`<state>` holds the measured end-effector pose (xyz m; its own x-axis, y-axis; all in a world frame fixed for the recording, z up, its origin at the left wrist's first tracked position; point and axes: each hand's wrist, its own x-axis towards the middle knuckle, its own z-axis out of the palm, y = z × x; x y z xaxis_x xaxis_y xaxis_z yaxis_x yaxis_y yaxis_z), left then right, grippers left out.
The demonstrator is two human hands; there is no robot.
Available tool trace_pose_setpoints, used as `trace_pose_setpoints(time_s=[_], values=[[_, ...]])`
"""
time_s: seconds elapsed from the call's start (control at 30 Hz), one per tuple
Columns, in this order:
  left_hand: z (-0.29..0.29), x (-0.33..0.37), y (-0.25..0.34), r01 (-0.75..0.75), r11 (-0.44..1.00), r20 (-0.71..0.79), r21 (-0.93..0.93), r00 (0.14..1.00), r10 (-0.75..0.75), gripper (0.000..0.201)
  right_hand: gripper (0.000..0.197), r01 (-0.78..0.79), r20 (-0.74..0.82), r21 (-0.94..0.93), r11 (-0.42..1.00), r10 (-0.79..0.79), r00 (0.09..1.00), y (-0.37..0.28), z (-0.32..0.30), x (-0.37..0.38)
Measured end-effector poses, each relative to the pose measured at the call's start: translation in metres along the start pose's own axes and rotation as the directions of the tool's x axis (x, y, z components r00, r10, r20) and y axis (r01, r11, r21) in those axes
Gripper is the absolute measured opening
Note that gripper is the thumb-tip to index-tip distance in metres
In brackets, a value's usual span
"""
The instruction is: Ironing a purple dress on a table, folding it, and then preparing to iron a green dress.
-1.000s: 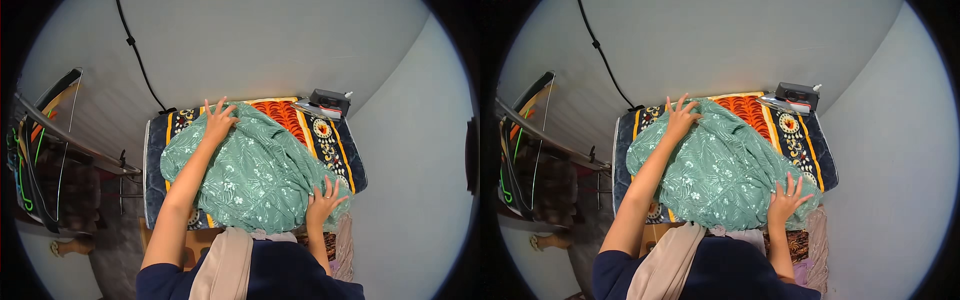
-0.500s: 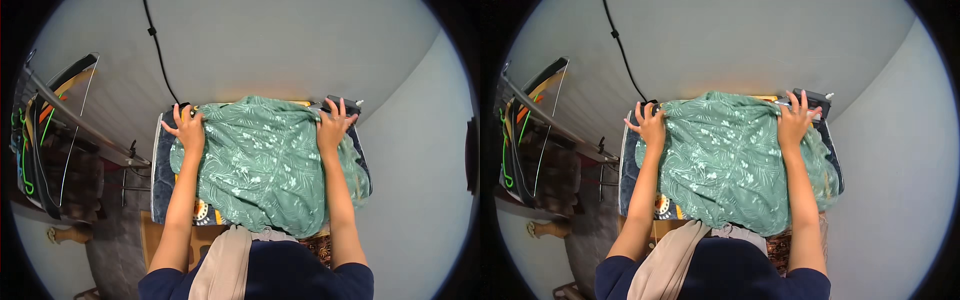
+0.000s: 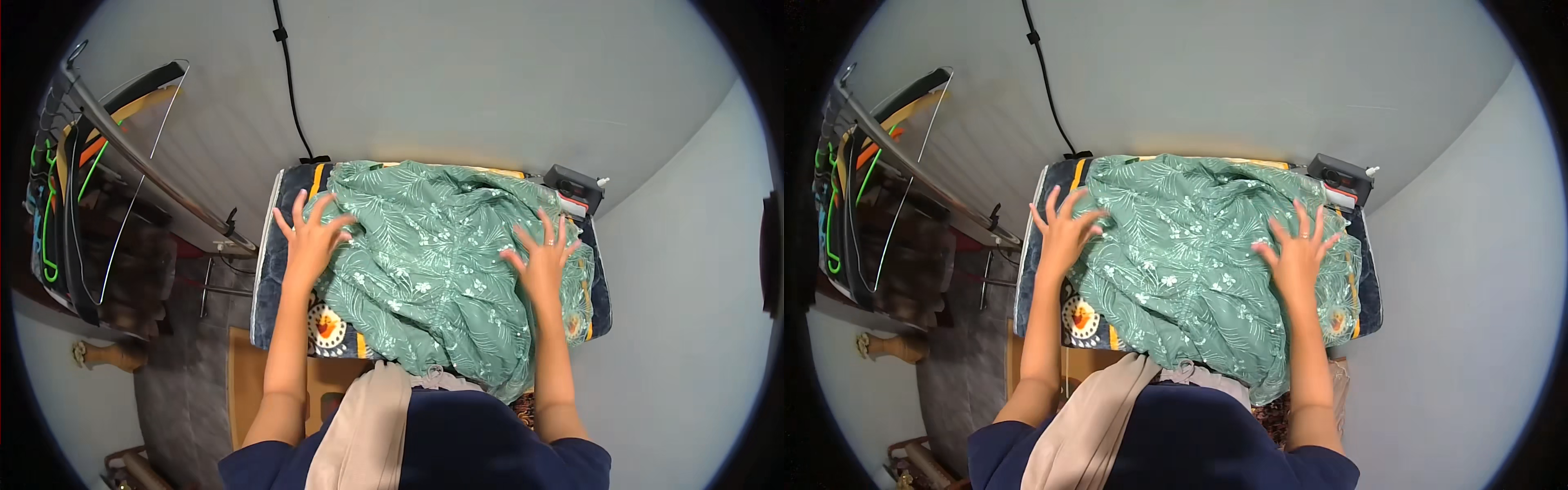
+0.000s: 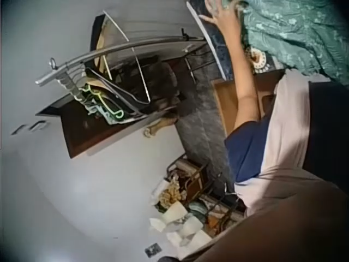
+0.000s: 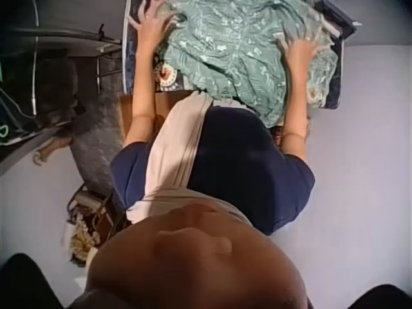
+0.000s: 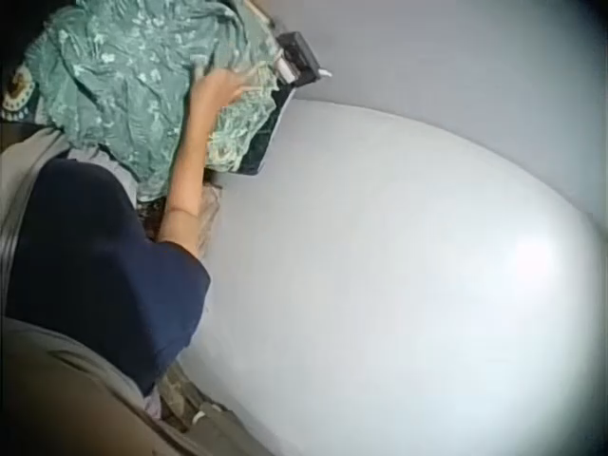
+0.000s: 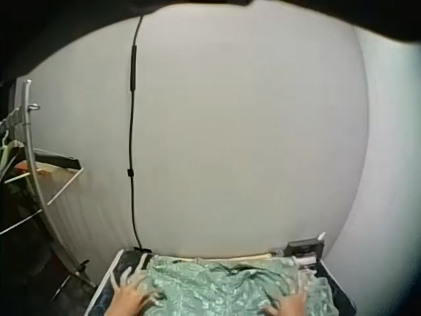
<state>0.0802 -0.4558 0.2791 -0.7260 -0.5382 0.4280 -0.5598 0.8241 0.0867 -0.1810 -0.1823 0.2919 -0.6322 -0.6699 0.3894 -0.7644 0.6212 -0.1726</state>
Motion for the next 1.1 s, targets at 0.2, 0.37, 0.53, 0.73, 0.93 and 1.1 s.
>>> trace_pose_setpoints(time_s=[0.2,0.37,0.53,0.73,0.93,1.1], values=[[-0.032,-0.032,-0.003,0.028,0.994,0.327,-0.101,0.945,0.007,0.048,0.066,0.155,0.239,0.168,0.974,-0.192,0.952,-0.046,-0.037,-0.071],[-0.003,-0.043,-0.007,-0.061,0.997,0.1,-0.057,0.993,0.066,0.02,0.041,0.24,0.208,0.177,0.955,-0.274,0.939,-0.048,-0.001,-0.079],[-0.009,-0.051,-0.007,-0.132,0.991,-0.048,0.029,0.99,0.133,0.007,0.023,0.278,0.163,0.242,0.93,-0.322,0.933,-0.042,-0.01,-0.068],[-0.114,-0.104,0.016,0.074,0.996,0.255,0.054,0.963,-0.085,0.003,0.018,0.322,0.357,0.437,0.84,-0.49,0.795,-0.031,-0.059,-0.065],[-0.11,-0.088,0.015,0.2,0.977,0.456,-0.071,0.878,-0.147,0.032,0.035,0.293,0.193,0.301,0.908,-0.359,0.913,-0.02,-0.06,-0.034],[-0.029,0.013,0.03,-0.048,0.998,0.073,-0.027,0.996,0.05,0.054,0.046,0.182,-0.112,-0.074,0.981,-0.189,0.975,0.041,-0.007,0.028]])
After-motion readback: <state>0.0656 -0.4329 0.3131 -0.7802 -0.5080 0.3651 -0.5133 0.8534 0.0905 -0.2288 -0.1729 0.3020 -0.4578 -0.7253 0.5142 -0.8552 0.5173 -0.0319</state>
